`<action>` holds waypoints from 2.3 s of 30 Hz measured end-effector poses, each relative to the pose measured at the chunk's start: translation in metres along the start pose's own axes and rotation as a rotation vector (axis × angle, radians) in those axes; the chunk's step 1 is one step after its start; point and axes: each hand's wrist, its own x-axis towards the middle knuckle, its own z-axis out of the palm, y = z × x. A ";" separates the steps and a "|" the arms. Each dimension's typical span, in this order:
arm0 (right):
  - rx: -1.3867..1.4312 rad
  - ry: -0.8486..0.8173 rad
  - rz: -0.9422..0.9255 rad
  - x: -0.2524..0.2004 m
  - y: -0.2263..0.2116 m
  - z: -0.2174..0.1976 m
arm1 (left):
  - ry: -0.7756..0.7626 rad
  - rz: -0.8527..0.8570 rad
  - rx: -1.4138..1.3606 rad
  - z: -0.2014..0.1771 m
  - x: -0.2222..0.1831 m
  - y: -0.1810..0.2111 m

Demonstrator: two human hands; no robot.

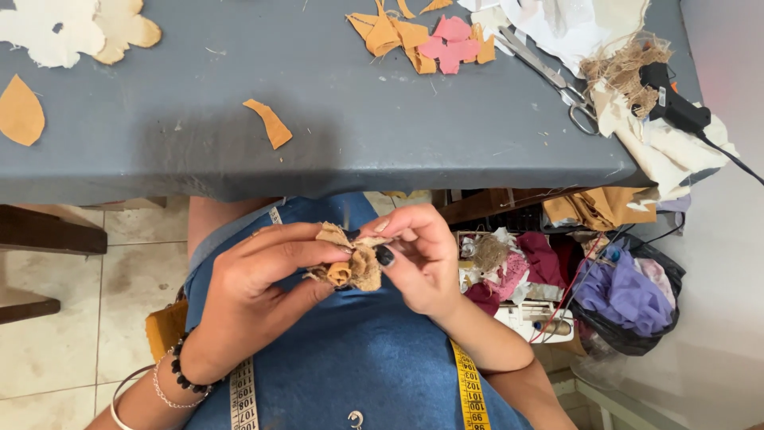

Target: Assembling decorative flowers from fabric scraps using a hot glue gun and scissors

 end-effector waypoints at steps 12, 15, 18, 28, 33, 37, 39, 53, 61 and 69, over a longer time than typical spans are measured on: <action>0.016 -0.152 -0.090 0.007 0.016 -0.004 | -0.082 -0.066 -0.012 -0.005 -0.002 0.003; -0.108 -0.161 -0.105 0.008 0.012 0.000 | -0.070 -0.093 -0.004 -0.005 -0.002 0.004; -0.102 -0.073 0.093 0.001 0.012 0.004 | -0.083 -0.120 -0.049 -0.006 0.000 0.009; -0.297 -0.065 -0.169 -0.010 0.023 0.000 | -0.079 -0.201 -0.166 -0.016 0.005 0.025; -0.234 -0.095 -0.156 -0.012 0.025 -0.001 | -0.120 -0.247 -0.200 -0.017 0.002 0.020; -0.287 -0.110 -0.206 -0.011 0.023 -0.001 | -0.116 -0.225 -0.207 -0.017 0.003 0.021; -0.281 -0.116 -0.194 -0.012 0.025 -0.001 | -0.115 -0.214 -0.202 -0.020 0.004 0.025; -0.284 0.016 -0.180 -0.024 0.028 -0.001 | 0.017 -0.095 -0.061 0.002 -0.018 0.007; -0.417 -0.063 -0.082 -0.023 0.020 -0.005 | 0.096 -0.076 -0.011 0.008 -0.021 0.006; -0.320 -0.187 0.083 -0.013 -0.008 -0.010 | 0.165 -0.137 -0.023 0.005 -0.020 0.010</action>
